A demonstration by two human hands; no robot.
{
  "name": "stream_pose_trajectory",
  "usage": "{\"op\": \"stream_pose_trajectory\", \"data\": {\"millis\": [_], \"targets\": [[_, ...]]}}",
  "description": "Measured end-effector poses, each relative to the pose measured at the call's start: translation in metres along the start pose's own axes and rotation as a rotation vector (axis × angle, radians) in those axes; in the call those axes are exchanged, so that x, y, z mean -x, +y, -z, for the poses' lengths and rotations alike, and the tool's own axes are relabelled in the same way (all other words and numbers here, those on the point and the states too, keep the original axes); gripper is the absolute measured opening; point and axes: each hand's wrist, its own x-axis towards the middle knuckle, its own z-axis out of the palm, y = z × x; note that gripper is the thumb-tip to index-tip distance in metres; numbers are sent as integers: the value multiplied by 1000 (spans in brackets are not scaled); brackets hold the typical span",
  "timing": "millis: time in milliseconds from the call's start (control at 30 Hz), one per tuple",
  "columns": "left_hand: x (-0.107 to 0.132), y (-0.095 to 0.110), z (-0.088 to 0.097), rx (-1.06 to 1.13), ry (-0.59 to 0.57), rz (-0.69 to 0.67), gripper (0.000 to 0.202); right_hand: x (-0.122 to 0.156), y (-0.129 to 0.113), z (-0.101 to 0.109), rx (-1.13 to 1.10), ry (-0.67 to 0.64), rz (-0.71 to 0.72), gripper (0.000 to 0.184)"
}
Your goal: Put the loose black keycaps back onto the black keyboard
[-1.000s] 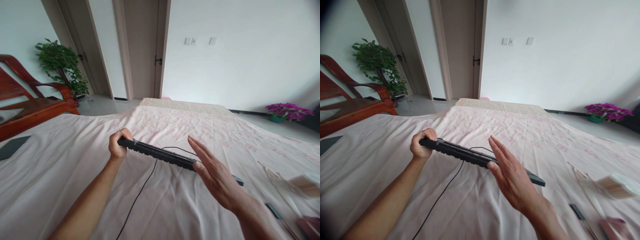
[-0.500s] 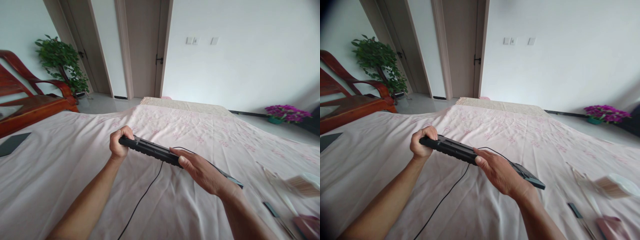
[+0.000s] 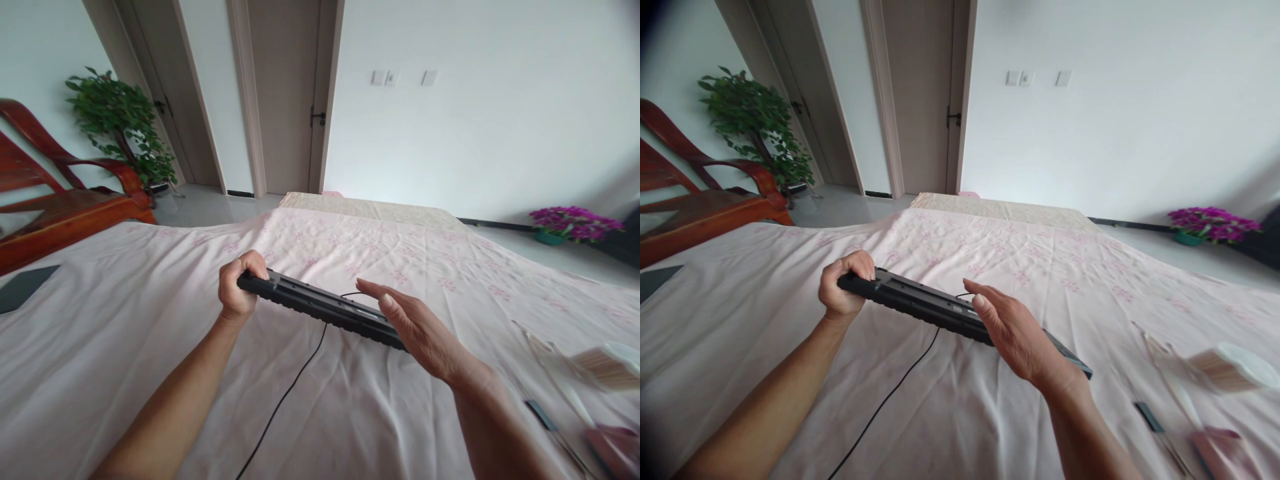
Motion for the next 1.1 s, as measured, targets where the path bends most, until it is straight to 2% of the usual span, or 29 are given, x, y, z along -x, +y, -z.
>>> {"op": "stream_pose_trajectory", "data": {"millis": [133, 267, 367, 467, 533, 600, 700, 767, 867, 1000, 1100], "targets": [[0, -1, -1, -23, 28, 23, 49, 5, 6, 3, 4, 126, -10, 53], [2, -11, 4, -102, 88, 112, 49, 9, 19, 10, 52, 223, -48, 52], [4, -23, 9, -214, 171, 212, 48, 13, 44, 21, 141, 396, -102, 51], [6, -35, 14, -301, 243, 293, 44, 18, 82, 30, 144, 622, -161, 51], [7, -43, 17, -338, 274, 348, 40, 22, 110, 33, -6, 740, -209, 55], [7, -51, 18, -358, 310, 413, 37, 23, 135, 32, -277, 806, -243, 63], [9, -61, 18, -354, 376, 533, 33, 22, 165, 28, -663, 818, -309, 71], [12, -67, 17, -349, 404, 605, 34, 20, 177, 24, -810, 844, -315, 72], [13, -71, 16, -338, 405, 666, 42, 19, 186, 15, -904, 881, -326, 71], [12, -73, 15, -300, 412, 738, 54, 16, 192, -5, -995, 890, -433, 69], [12, -77, 17, -237, 404, 785, 61, 12, 196, -19, -1020, 975, -434, 58]]}}
